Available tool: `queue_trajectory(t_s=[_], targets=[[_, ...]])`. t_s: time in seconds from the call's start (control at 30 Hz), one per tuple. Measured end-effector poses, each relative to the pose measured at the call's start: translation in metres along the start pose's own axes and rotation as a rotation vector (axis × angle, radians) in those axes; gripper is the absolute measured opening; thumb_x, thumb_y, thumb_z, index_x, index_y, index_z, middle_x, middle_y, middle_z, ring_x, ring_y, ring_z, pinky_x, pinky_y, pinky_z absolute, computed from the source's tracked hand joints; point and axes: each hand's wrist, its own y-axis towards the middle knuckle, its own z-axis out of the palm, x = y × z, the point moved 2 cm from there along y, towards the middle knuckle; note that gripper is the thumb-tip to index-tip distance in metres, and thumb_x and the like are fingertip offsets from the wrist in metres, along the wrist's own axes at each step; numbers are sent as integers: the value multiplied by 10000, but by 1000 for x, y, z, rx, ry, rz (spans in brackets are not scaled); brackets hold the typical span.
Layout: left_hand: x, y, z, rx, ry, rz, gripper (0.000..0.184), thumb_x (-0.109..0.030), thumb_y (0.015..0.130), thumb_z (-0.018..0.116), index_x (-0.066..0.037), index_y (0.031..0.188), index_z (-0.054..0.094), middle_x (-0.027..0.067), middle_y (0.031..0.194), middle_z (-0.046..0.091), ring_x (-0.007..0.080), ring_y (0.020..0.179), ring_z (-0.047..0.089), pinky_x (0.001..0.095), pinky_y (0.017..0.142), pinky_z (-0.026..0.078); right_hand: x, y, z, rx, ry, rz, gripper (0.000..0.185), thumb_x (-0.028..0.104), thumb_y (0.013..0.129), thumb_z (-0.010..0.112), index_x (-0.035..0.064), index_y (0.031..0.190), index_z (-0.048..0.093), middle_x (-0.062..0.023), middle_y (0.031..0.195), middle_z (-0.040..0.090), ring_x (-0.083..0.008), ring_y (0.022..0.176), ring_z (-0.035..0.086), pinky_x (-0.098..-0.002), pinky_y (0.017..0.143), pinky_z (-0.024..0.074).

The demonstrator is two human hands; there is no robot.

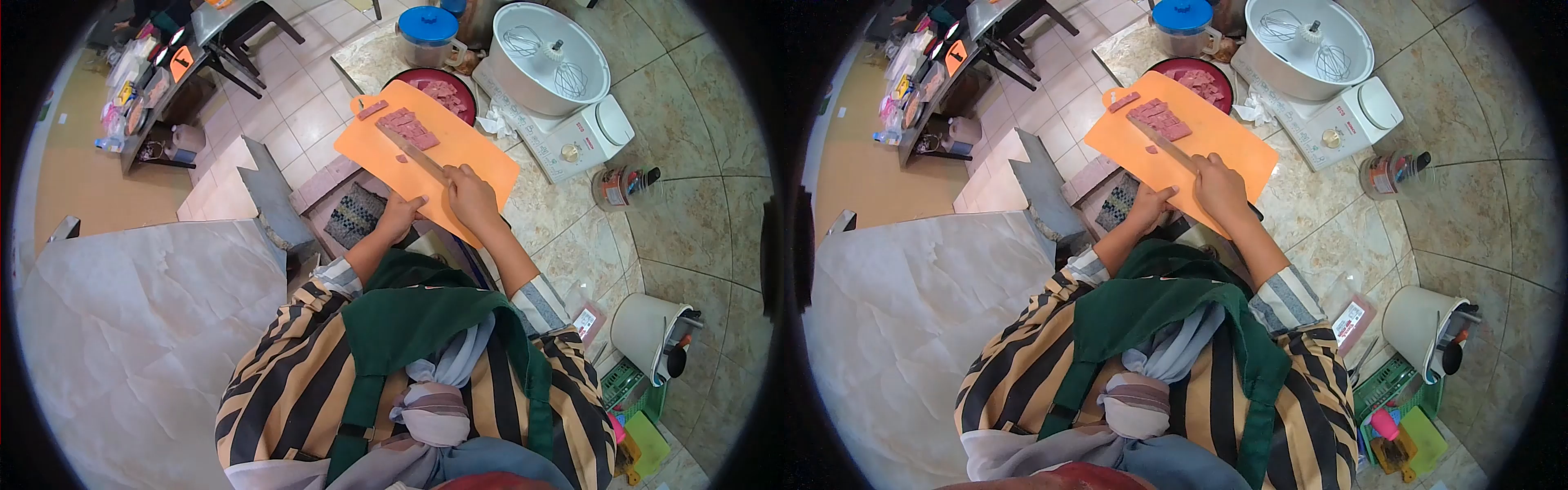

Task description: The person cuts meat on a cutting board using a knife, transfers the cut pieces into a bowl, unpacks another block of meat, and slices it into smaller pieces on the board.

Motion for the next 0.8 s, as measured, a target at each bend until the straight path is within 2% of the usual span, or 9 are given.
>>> queue_trajectory(t_s=[0.17,0.47,0.53,0.67,0.8], targets=[[10,6,-8,7,34,-22,402,9,906,565,-3,1289,444,105,1135,615,208,897,682,283,642,592,-14,14,-2,-32,-33,-12,278,98,843,543,81,1102,642,-162,958,623,-363,745,648,-463,694,531],[-10,-6,-1,40,5,-34,409,15,898,563,14,1288,441,125,1169,612,223,941,680,310,685,608,-45,53,-4,-65,-85,-1,282,117,858,524,80,1113,637,-187,1044,624,-379,805,656,-472,736,532],[-9,-5,-4,39,8,-33,406,14,898,562,12,1287,444,126,1172,613,224,944,681,312,689,609,-46,60,-8,-18,-164,89,303,96,868,513,75,1144,634,-151,1050,633,-365,873,649,-470,753,519],[-12,-6,-4,62,-30,-36,400,12,899,558,8,1284,452,129,1169,618,228,930,686,320,690,610,-35,65,-18,-37,-174,139,300,95,866,507,66,1137,632,-169,1058,631,-384,900,642,-481,768,512],[-11,-3,-5,57,-14,-45,388,10,899,558,12,1275,463,126,1153,623,230,918,689,325,694,611,-3,44,-19,-65,-39,115,294,96,876,503,57,1141,622,-185,1063,623,-401,900,634,-490,775,506]])
